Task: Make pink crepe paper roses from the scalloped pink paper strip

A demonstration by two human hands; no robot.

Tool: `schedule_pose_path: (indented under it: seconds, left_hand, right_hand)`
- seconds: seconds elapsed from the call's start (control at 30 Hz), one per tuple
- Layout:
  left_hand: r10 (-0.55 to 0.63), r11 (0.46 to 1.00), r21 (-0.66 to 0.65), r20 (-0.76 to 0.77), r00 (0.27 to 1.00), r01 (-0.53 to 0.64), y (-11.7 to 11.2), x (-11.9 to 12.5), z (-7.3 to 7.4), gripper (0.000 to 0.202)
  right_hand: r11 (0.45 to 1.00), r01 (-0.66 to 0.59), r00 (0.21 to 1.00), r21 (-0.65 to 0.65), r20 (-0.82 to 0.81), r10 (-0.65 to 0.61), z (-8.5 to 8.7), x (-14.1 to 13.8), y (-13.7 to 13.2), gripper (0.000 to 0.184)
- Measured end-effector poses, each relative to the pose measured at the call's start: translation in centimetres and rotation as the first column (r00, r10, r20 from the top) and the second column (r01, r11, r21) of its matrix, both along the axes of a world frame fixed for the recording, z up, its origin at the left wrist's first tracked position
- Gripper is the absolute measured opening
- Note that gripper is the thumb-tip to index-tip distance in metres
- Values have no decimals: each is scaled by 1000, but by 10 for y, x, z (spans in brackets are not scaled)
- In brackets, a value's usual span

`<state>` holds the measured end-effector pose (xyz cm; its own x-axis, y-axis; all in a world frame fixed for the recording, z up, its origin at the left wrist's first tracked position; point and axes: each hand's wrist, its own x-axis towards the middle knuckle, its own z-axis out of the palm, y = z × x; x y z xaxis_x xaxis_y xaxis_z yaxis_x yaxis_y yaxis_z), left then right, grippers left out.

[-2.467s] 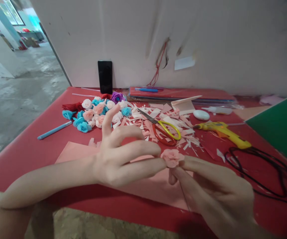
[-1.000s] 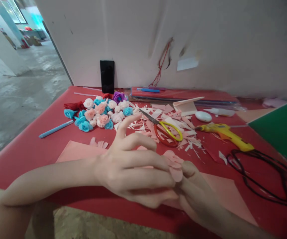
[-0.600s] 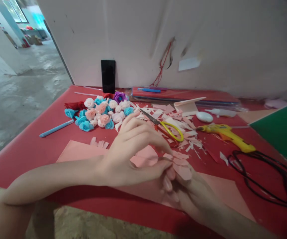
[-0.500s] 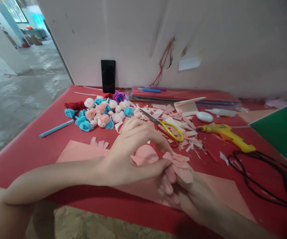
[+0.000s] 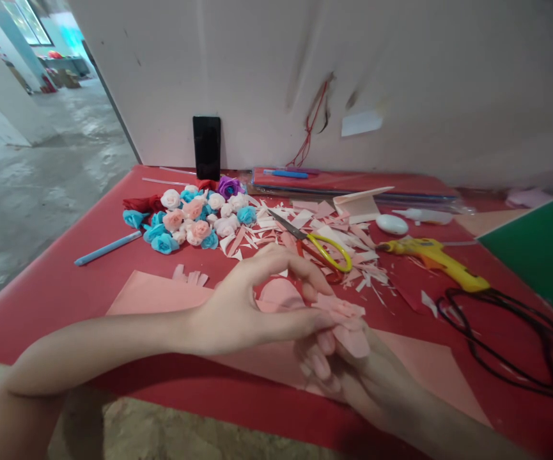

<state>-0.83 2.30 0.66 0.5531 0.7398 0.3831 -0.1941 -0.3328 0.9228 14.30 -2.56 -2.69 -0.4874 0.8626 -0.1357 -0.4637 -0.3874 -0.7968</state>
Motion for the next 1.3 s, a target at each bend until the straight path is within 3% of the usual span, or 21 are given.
schedule_pose_path:
  seconds: [0.33, 0.57, 0.83, 1.0, 1.3]
  left_hand:
    - [-47, 998, -29, 27, 999, 48, -1, -1, -2, 16]
    - [-97, 995, 38, 6, 995, 97, -3, -3, 1, 18]
    - [-99, 993, 59, -39, 994, 102, 0, -4, 0, 19]
    - [-72, 991, 107, -54, 996, 77, 1, -4, 0, 18]
    - [-69, 983, 161, -93, 993, 84, -1, -6, 0, 18]
  right_hand:
    - [998, 6, 993, -68, 117, 2, 4, 0, 0, 33]
    - [980, 21, 960, 200, 269, -75, 1, 5, -3, 26]
    - [946, 5, 921, 325, 368, -131, -1, 6, -1, 30]
    - [906, 51, 870, 420, 426, -247, 5, 6, -2, 29]
    - [736, 130, 689, 665, 473, -549, 18, 3, -3, 31]
